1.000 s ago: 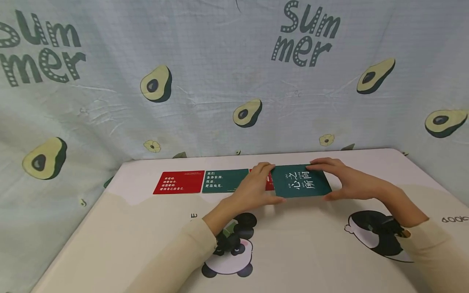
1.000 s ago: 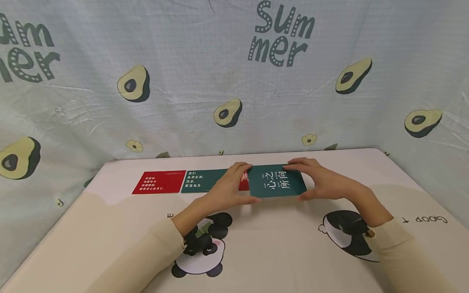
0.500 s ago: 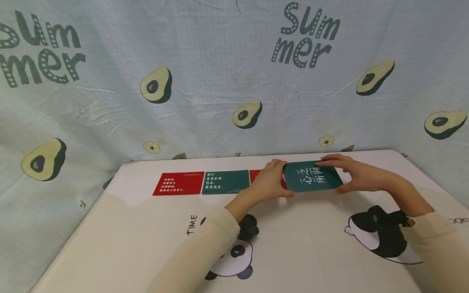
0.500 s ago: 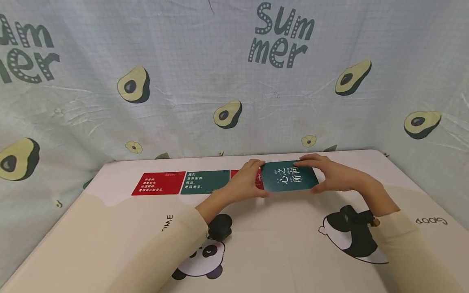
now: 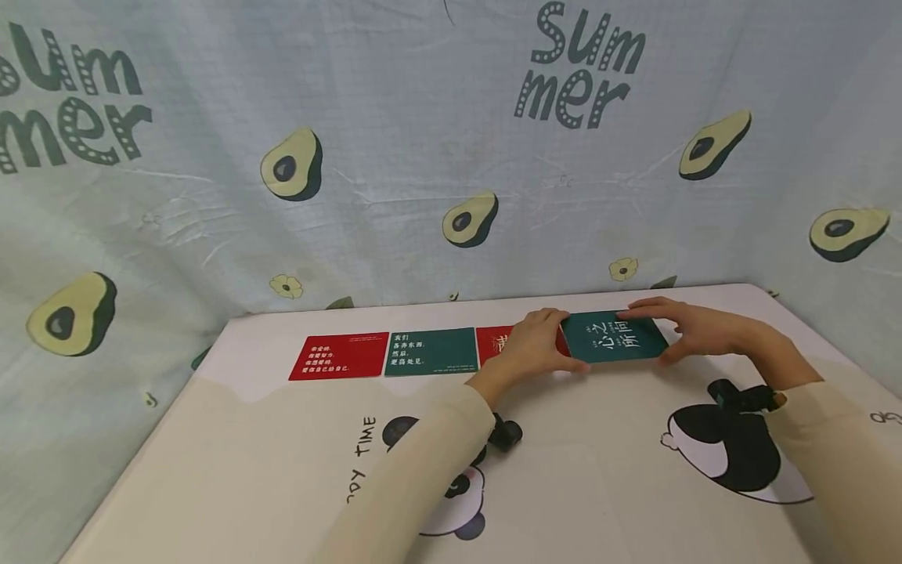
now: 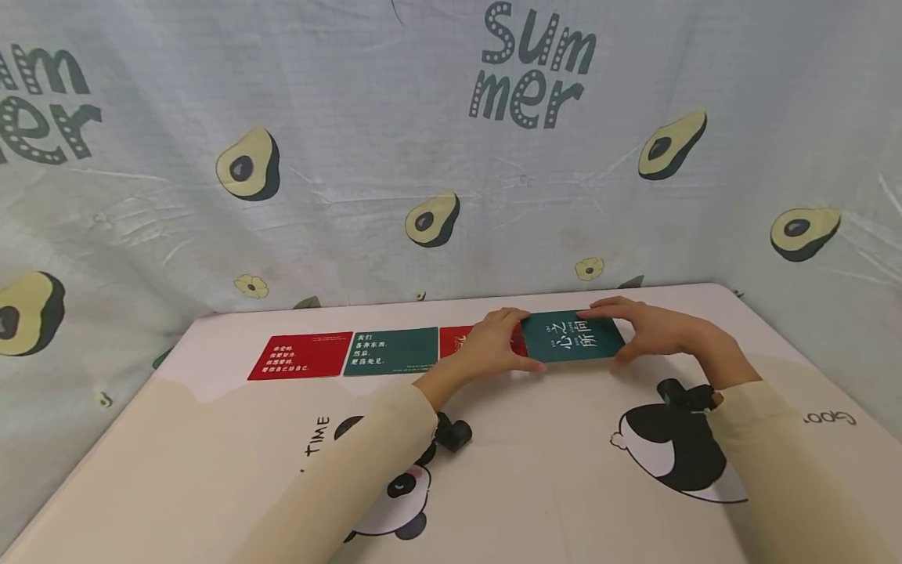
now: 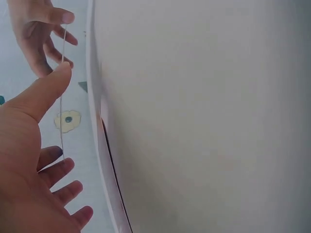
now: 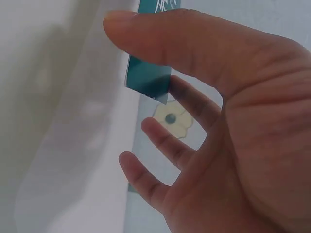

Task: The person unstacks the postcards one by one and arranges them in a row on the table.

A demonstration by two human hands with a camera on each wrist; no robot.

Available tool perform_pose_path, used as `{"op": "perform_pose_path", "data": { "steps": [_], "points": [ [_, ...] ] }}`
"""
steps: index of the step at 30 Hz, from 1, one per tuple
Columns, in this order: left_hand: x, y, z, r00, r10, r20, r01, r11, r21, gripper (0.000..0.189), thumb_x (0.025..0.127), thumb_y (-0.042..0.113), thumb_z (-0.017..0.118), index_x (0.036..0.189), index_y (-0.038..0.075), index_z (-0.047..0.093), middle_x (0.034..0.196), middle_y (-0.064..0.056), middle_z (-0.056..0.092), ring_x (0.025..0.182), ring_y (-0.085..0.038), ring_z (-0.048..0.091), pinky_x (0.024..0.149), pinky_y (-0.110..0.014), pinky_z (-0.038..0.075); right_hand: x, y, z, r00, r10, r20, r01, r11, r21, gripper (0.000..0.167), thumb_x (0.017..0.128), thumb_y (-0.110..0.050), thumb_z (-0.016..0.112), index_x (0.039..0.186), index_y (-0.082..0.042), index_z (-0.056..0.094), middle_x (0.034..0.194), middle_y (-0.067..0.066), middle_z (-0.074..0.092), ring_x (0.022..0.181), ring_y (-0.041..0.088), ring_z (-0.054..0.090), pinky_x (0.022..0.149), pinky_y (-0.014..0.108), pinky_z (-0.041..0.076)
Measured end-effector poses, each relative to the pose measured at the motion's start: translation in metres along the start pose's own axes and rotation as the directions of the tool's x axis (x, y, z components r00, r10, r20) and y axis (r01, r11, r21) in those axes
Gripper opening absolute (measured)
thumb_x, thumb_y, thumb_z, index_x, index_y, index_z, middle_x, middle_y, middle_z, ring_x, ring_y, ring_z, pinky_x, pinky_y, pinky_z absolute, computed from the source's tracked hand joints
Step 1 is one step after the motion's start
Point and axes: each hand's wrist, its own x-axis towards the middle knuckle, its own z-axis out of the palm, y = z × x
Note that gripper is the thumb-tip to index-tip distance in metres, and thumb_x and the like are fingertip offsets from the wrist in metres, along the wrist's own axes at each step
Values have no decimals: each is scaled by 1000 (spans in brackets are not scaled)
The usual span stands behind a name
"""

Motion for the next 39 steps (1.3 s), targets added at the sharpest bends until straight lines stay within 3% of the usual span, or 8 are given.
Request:
{"op": "perform_pose_path", "data": {
  "steps": [8,17,24,33,39],
  "points": [
    [13,1,5,999,-25,47,22,998,65,91,72,61,71,145,17,39,144,2,43,131,-15,37,109,-34,30,7,8,1,996,89,29,-89,996,-20,78,72,-16,82,142,-17,47,150,20,24,133,49,21,97,74,23],
    [25,6,7,992,-87,88,75,990,123,87,73,60,71,142,16,44,139,2,48,127,-14,41,108,-34,31,19,13,0,993,103,63,-102,995,-23,79,69,-6,80,141,-12,48,148,25,24,132,51,20,99,71,22],
    [26,7,5,987,-122,108,109,987,116,85,73,58,72,142,18,44,139,3,48,128,-15,40,109,-35,30,25,11,-2,981,156,112,-154,988,-26,80,70,-5,80,142,-12,46,149,27,22,131,53,19,99,72,22],
    [25,3,9,988,-104,115,96,993,73,88,72,56,74,145,19,41,143,3,45,131,-16,38,110,-36,29,26,11,-2,953,246,174,-250,968,0,84,71,-10,80,146,-17,42,151,28,15,130,56,17,98,73,22],
    [24,2,8,986,-101,135,93,994,64,89,72,55,74,146,20,39,145,3,43,133,-16,36,111,-37,28,26,12,-3,956,229,183,-224,973,-47,82,74,-15,81,145,-15,41,150,28,18,129,57,19,96,74,22]
  ]
}}
